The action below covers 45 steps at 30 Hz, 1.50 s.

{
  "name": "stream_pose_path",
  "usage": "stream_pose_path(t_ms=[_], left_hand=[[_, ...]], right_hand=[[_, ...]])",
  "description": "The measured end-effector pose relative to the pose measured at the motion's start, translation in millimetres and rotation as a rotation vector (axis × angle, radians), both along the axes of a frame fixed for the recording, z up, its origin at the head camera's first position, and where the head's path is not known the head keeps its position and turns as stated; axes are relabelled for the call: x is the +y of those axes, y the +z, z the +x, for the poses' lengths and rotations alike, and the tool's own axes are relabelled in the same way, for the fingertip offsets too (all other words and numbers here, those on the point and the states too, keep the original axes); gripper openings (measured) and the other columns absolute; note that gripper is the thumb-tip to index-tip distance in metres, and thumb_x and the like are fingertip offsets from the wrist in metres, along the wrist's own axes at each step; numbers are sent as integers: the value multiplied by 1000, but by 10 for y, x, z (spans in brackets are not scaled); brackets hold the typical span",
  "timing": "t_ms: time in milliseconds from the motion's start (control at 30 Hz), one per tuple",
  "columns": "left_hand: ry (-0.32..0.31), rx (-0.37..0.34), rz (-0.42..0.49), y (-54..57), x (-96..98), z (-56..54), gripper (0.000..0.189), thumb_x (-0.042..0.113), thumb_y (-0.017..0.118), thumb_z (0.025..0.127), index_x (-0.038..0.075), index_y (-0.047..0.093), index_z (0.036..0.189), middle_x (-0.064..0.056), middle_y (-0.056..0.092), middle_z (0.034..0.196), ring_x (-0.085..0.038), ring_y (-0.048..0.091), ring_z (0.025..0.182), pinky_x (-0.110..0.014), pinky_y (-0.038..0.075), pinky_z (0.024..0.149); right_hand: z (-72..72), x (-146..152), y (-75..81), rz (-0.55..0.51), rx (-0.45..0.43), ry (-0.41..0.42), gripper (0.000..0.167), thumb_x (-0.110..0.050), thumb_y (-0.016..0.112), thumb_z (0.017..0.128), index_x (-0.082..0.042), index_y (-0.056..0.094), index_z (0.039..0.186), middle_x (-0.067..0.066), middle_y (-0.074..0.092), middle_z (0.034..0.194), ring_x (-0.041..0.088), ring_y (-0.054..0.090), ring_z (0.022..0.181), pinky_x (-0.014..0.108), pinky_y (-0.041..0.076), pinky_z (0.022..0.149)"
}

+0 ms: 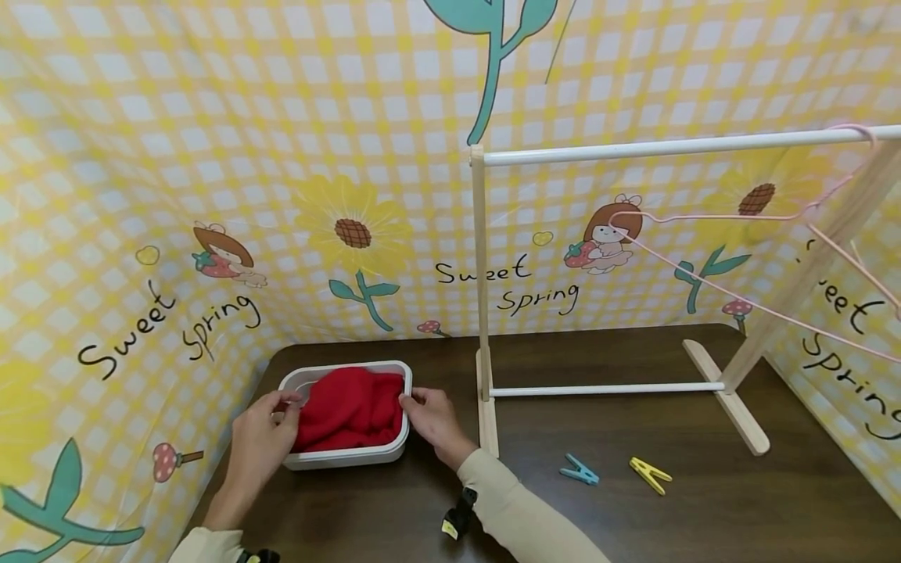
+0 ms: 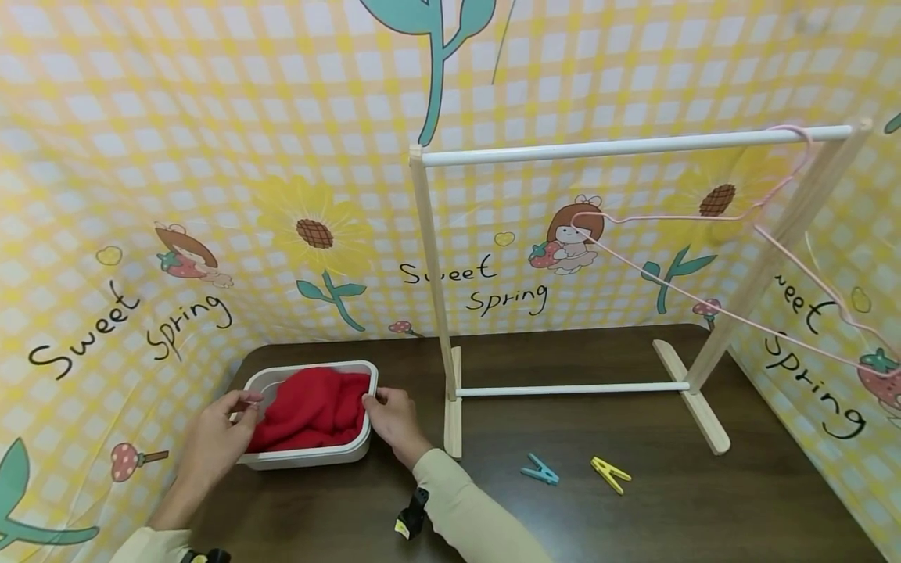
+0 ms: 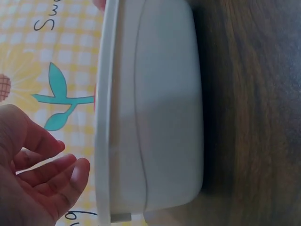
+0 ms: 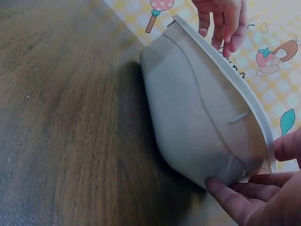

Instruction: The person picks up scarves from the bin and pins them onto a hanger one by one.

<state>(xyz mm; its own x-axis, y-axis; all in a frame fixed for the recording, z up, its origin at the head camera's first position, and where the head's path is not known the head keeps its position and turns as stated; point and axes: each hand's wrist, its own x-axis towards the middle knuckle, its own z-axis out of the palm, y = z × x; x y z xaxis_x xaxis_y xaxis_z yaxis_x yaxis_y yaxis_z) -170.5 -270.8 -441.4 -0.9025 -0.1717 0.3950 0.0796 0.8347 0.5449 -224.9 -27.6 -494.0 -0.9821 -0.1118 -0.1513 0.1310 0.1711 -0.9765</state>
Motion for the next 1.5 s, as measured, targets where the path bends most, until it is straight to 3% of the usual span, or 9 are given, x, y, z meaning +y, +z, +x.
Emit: stream_pose_path(t_ms=[167,333,533,833,1133,1367,1500], left_hand=[[-32,59,-39,-73,-25,-69,16,1,63,90,6,77,97,-10,75,92,-11,68,72,-23,49,63],[-74,107,-72,-124,-57,-140,21,-5,61,88,5,78,95,-10,76,90,-23,72,79,-26,52,67],[-108,55,-77,-160,-78,-235,24,-8,57,86,1,76,99,-13,74,92,-31,71,87,-37,54,72],[-112,25,-78,-222,-109,-310,33,-12,51,80,4,76,94,-13,73,92,-30,71,87,-37,54,74],[-143,30,-133,-295,-102,-388,26,-11,53,79,1,75,89,-14,71,88,-28,66,82,-45,51,73],[-168,-18,-178,-334,-78,-421,32,-11,49,80,-2,76,95,-19,75,96,-37,70,88,-54,55,77],[-153,-62,-195,-334,-58,-431,32,-9,51,85,-8,72,109,-25,73,106,-46,69,97,-59,54,84]], right_hand=[[-4,-7,-24,-3,3,-5,35,-27,63,99,-5,71,125,3,73,114,11,64,101,32,55,90],[-3,-14,-21,11,11,-15,35,-28,63,98,-6,72,124,3,74,114,11,65,102,33,55,90],[0,-9,-28,20,22,-20,34,-29,65,97,-7,73,122,2,74,112,11,64,101,33,55,90],[24,-5,-22,18,27,-16,34,-29,66,97,-7,74,121,2,74,111,11,64,99,33,55,89],[32,-17,-20,23,22,-24,33,-29,66,96,-7,74,120,1,74,110,10,64,99,32,55,88],[45,-14,-21,4,5,-28,33,-29,66,96,-7,74,121,1,74,112,10,64,100,32,55,89],[35,-13,-34,6,11,-32,33,-29,67,96,-8,75,119,1,74,111,10,64,99,30,55,88]])
